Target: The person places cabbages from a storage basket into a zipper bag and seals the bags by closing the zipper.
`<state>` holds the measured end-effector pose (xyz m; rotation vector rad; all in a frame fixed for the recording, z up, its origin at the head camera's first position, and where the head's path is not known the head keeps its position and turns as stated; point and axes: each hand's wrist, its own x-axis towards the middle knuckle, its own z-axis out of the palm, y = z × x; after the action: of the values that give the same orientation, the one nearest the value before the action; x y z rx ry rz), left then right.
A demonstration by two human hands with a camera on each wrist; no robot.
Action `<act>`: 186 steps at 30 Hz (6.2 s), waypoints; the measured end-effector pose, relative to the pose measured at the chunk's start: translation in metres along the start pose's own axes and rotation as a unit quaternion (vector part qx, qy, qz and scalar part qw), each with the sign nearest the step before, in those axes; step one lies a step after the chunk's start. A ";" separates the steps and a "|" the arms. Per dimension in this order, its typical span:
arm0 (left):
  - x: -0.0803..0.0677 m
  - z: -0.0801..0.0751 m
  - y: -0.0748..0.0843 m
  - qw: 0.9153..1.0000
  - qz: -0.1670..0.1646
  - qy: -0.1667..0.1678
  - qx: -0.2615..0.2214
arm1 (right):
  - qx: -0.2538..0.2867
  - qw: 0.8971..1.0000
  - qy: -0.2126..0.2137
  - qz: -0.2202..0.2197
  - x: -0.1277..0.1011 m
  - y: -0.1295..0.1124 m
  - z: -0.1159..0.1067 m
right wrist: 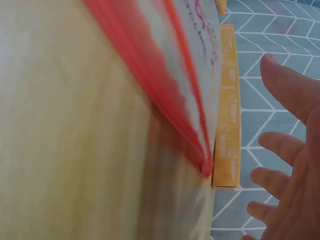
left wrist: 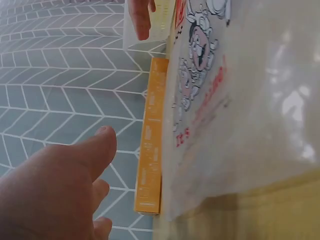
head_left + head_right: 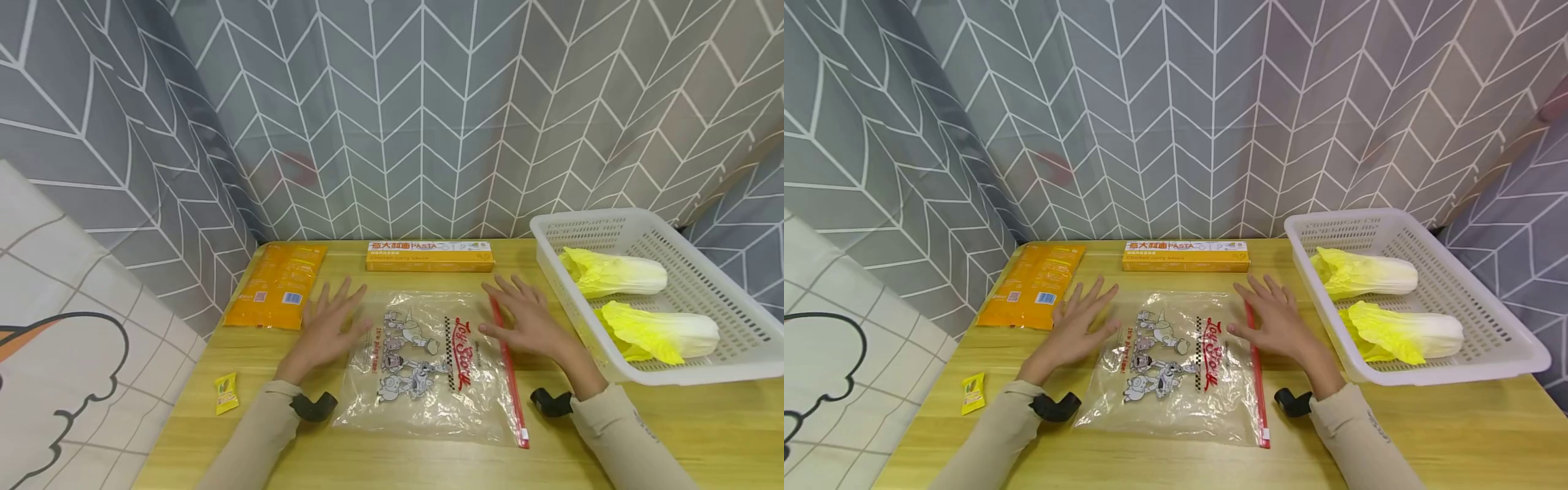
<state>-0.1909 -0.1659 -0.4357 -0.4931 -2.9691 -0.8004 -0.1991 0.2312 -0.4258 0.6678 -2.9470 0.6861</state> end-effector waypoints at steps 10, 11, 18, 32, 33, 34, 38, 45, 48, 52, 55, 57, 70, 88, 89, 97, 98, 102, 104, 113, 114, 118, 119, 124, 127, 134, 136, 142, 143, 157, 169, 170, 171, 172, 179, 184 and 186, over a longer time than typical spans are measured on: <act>-0.001 0.012 -0.006 0.998 -0.001 -0.045 -0.034 | 0.086 0.995 -0.045 -0.002 -0.003 0.010 0.012; -0.001 0.013 -0.006 0.998 -0.001 -0.050 -0.037 | 0.093 0.995 -0.048 -0.003 -0.003 0.011 0.013; -0.001 0.019 -0.009 0.998 0.009 -0.057 -0.018 | 0.103 0.993 -0.049 -0.016 -0.003 0.013 0.018; 0.002 0.029 -0.013 1.000 0.016 -0.022 0.001 | 0.105 0.994 -0.015 -0.033 -0.005 0.016 0.031; 0.002 0.030 -0.013 1.000 0.015 -0.014 0.000 | 0.106 0.994 -0.012 -0.035 -0.006 0.016 0.032; 0.003 0.031 -0.013 1.000 0.015 -0.006 -0.002 | 0.106 0.994 -0.007 -0.038 -0.006 0.016 0.033; 0.004 0.033 -0.012 1.000 0.016 0.020 -0.010 | 0.111 0.993 0.009 -0.043 -0.006 0.018 0.035; 0.004 0.036 -0.012 0.999 0.018 0.046 -0.020 | 0.113 0.992 0.034 -0.051 -0.006 0.020 0.039; 0.004 0.037 -0.012 0.998 0.023 0.055 -0.022 | 0.114 0.991 0.048 -0.057 -0.005 0.020 0.040; 0.004 0.037 -0.011 0.997 0.029 0.065 -0.028 | 0.111 0.990 0.064 -0.060 -0.004 0.020 0.041; 0.004 0.038 -0.010 0.996 0.030 0.072 -0.035 | 0.108 0.990 0.073 -0.063 -0.004 0.020 0.042; 0.003 0.038 -0.009 0.996 0.031 0.076 -0.036 | 0.107 0.989 0.079 -0.065 -0.004 0.020 0.043; 0.004 0.040 -0.007 0.993 0.032 0.097 -0.057 | 0.114 0.984 0.124 -0.056 -0.002 0.019 0.047; 0.001 0.042 -0.007 0.988 0.053 0.125 -0.067 | 0.137 0.971 0.179 -0.075 -0.002 0.015 0.053; 0.001 0.042 -0.006 0.988 0.054 0.127 -0.070 | 0.138 0.970 0.183 -0.076 -0.002 0.014 0.053; 0.007 0.032 -0.003 0.985 0.061 0.146 -0.067 | 0.135 0.963 0.218 -0.079 0.008 0.012 0.047; 0.009 0.030 -0.003 0.985 0.063 0.150 -0.063 | 0.134 0.962 0.223 -0.080 0.011 0.011 0.046; 0.017 0.019 -0.003 0.982 0.073 0.168 -0.044 | 0.129 0.958 0.243 -0.083 0.022 0.007 0.042; 0.023 0.013 -0.003 0.980 0.079 0.177 -0.034 | 0.130 0.956 0.250 -0.081 0.027 0.005 0.042; 0.048 -0.002 -0.012 0.982 0.074 0.169 -0.035 | 0.128 0.952 0.269 -0.064 0.050 0.002 0.046; 0.050 -0.002 -0.013 0.983 0.070 0.166 -0.036 | 0.128 0.952 0.272 -0.062 0.053 0.002 0.047; 0.058 -0.001 -0.019 0.985 0.059 0.156 -0.044 | 0.124 0.952 0.276 -0.053 0.061 0.002 0.050; 0.060 -0.001 -0.020 0.985 0.056 0.154 -0.047 | 0.123 0.952 0.275 -0.050 0.062 0.002 0.051; 0.064 0.004 -0.027 0.987 0.046 0.142 -0.055 | 0.106 0.962 0.248 -0.028 0.062 0.003 0.053; 0.065 0.007 -0.030 0.988 0.042 0.138 -0.051 | 0.096 0.969 0.229 -0.020 0.058 0.003 0.052; 0.063 0.011 -0.032 0.988 0.044 0.139 -0.044 | 0.115 0.972 0.193 -0.063 0.038 0.001 0.050; 0.063 0.011 -0.032 0.988 0.046 0.141 -0.046 | 0.117 0.975 0.171 -0.086 0.031 0.000 0.052; 0.059 0.010 -0.030 0.992 0.026 0.116 -0.037 | 0.110 0.983 0.098 -0.109 0.019 0.000 0.060; 0.058 0.010 -0.030 0.994 0.018 0.103 -0.031 | 0.109 0.984 0.091 -0.105 0.018 0.000 0.061; 0.025 0.023 -0.003 0.997 0.056 -0.004 0.053 | 0.068 0.992 0.079 -0.075 0.019 -0.001 0.059; 0.005 0.050 0.026 0.993 0.106 0.007 0.057 | 0.059 0.993 0.092 -0.040 0.018 -0.007 0.065; 0.004 0.052 0.026 0.993 0.107 0.008 0.056 | 0.058 0.994 0.091 -0.036 0.018 -0.007 0.066; 0.003 0.053 0.026 0.993 0.109 0.011 0.053 | 0.055 0.994 0.092 -0.032 0.018 -0.008 0.066; 0.003 0.054 0.026 0.992 0.110 0.011 0.053 | 0.054 0.994 0.093 -0.029 0.018 -0.008 0.067; 0.003 0.057 0.026 0.985 0.161 0.007 0.063 | 0.041 0.992 0.115 -0.010 0.017 -0.012 0.067; 0.003 0.057 0.023 0.979 0.189 0.016 0.072 | 0.042 0.992 0.116 -0.002 0.018 -0.014 0.066; 0.004 0.057 0.022 0.976 0.202 0.027 0.074 | 0.043 0.992 0.117 -0.001 0.018 -0.015 0.066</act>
<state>-0.1847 -0.1188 -0.4743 -1.0009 -2.7086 -0.5363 -0.2058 0.1836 -0.4768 0.5525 -2.7163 0.8333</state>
